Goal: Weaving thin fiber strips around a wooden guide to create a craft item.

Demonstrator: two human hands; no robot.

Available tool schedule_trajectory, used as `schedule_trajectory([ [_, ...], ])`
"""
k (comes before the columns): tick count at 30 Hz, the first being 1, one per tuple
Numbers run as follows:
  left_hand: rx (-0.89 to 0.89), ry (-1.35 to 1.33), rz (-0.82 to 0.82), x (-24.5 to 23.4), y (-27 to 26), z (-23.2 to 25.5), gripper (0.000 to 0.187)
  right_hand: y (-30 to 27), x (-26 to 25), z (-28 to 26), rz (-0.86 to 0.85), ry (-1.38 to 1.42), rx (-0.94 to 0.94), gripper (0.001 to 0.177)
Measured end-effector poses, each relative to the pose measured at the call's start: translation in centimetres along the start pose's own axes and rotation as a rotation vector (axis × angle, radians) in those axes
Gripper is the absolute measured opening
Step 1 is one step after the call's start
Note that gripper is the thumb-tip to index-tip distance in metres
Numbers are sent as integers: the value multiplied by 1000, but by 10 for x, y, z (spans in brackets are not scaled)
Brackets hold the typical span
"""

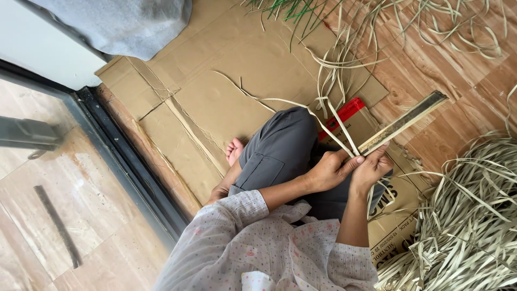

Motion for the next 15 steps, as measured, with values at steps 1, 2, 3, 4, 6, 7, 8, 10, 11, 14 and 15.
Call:
schedule_trajectory([
  [1,-60,-56,-5,1,-1,-5,51,0,0,4,9,-7,-35,61],
  [2,-61,-55,-5,0,-2,-6,51,2,-1,12,9,-6,-33,61],
  [3,-78,-106,-10,1,-2,-8,51,4,-1,18,2,-11,-57,60],
  [4,-95,-158,-16,1,-2,-9,52,6,-1,23,-5,-16,-81,61],
  [6,-113,-243,-28,7,-3,-22,52,6,-3,30,-4,-12,-107,61],
  [7,-132,-331,-39,11,-4,-29,51,6,-5,32,-5,-9,-133,62],
  [8,-133,-331,-40,11,-3,-27,51,8,-6,31,-4,-10,-132,62],
  [10,-184,-459,-97,16,-4,-27,56,10,-9,24,3,-1,-197,62],
  [11,-185,-456,-102,16,-3,-25,56,12,-10,24,7,0,-195,62],
  [14,-246,-692,-155,21,-1,-25,56,19,-12,18,-2,-7,-217,62],
  [15,-253,-713,-162,22,-1,-29,57,19,-12,10,1,-15,-250,64],
])
Point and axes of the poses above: each hand's wrist, its own y-axis towards the middle knuckle, its own x-axis out of the palm, z = x × y, the point moved 8 cm from there along y, towards the middle knuckle, and after that the axes turned 9 degrees about -y, right-handed, at the moved point
